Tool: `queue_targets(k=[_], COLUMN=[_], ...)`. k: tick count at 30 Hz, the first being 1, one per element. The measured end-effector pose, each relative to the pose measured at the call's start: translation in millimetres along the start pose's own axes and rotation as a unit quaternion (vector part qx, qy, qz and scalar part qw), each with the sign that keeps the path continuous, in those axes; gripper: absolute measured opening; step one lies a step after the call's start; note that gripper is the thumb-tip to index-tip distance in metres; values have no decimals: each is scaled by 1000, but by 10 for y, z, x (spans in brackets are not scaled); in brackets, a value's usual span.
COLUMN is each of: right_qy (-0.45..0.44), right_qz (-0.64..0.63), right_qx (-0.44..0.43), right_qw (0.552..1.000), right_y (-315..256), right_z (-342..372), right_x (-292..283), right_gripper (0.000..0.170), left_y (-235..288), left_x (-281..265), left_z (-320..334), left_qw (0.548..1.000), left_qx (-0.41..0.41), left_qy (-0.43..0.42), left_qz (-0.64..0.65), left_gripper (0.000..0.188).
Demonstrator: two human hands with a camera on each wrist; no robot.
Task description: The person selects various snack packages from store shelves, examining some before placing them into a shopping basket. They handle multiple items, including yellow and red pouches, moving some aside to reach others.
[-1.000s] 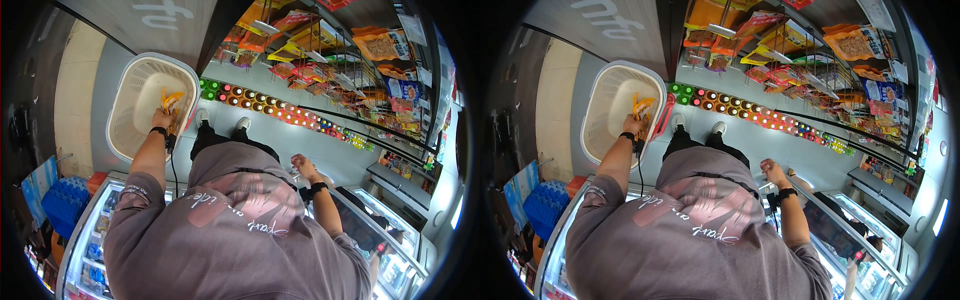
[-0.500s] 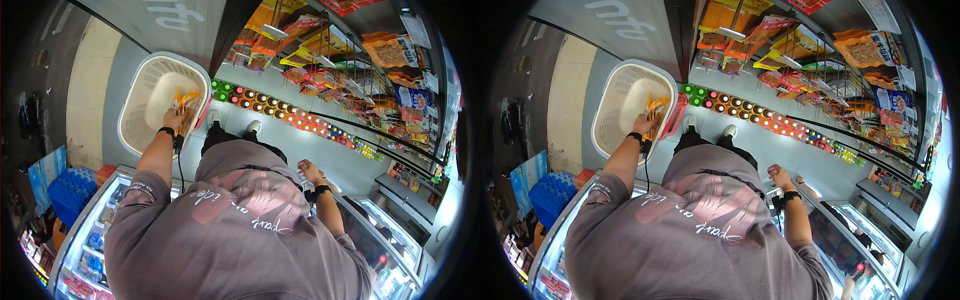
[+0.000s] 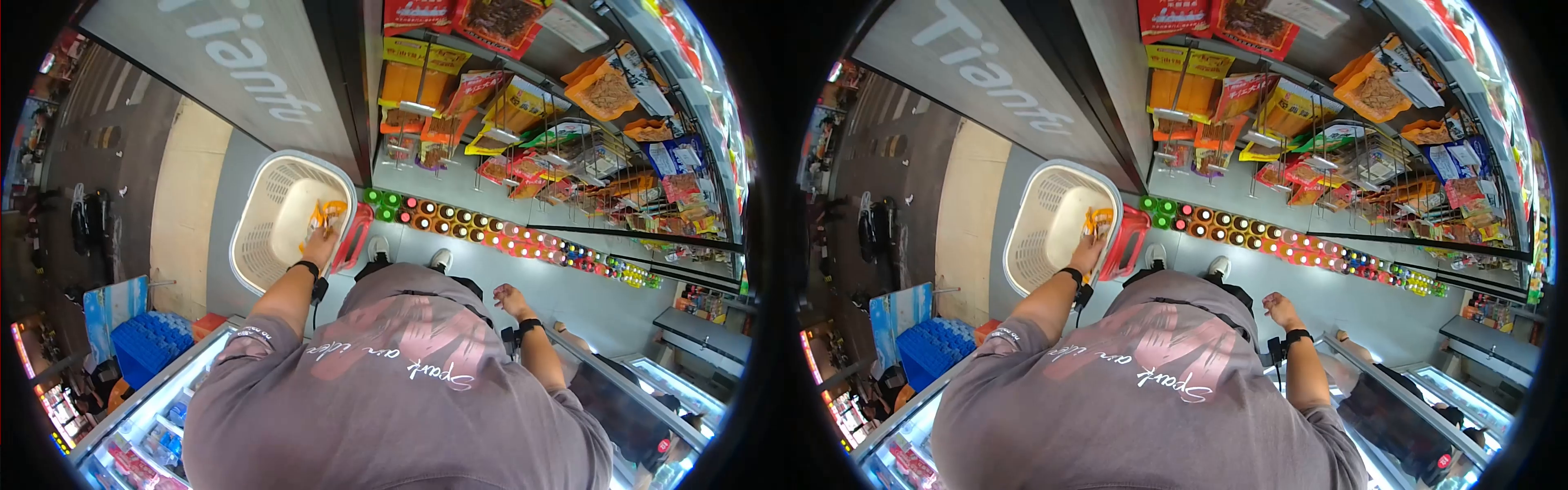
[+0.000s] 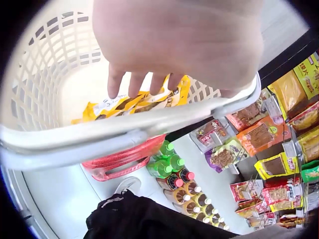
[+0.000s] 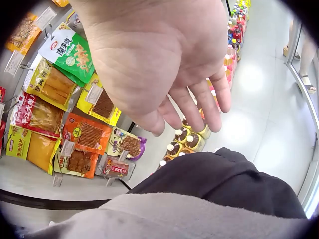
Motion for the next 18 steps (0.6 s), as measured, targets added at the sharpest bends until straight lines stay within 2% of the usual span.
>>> queue_targets(k=[3, 5, 8, 10, 11, 12, 13, 14, 16, 17, 18], right_qy=[-2, -11, -21, -26, -28, -8, -13, -6, -16, -16, -16], right_qz=[-2, -5, -28, -26, -42, -85, -91, -54, -55, -44, -32], right_qx=[6, 21, 51, 53, 70, 52, 60, 44, 58, 52, 50], right_qw=[1000, 1000, 998, 998, 996, 995, 994, 998, 997, 998, 998], right_y=[88, 199, 353, 439, 457, 458, 478, 457, 566, 559, 557], right_z=[-85, -135, -215, -275, -270, -289, -288, -292, -364, -394, -374], right_x=[-58, -96, -106, -108, -105, -130, -131, -157, -149, -165, -189], right_gripper=[25, 27, 28, 29, 29, 30, 30, 30, 30, 30, 31], left_y=[118, 162, 288, 194, 247, 46, 46, 82, -43, 13, -26], left_x=[17, -26, -102, -46, -70, 34, 44, 17, 70, 45, 13], left_z=[18, 114, 230, 225, 318, 252, 300, 381, 372, 442, 431], left_qw=[1000, 996, 995, 994, 995, 994, 990, 988, 980, 973, 962], left_qx=[18, -24, -35, -24, -44, -54, -76, -103, -156, -200, -229], left_qy=[13, 29, 38, 35, 21, 38, 15, 0, 24, 0, 48], left_qz=[-13, -80, -81, -101, -91, -86, -121, -115, -122, -114, -143], left_gripper=[63, 65, 62, 67, 71, 74, 77, 79, 83, 82, 84])
Point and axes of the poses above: each hand's wrist, its own z-axis away from the middle knuckle, its own x-axis out of the palm, y = z × x, the point moved 9 cm from there along -z, towards the middle knuckle, and after that the axes turned 7 degrees about -z, right-handed, at the moved point
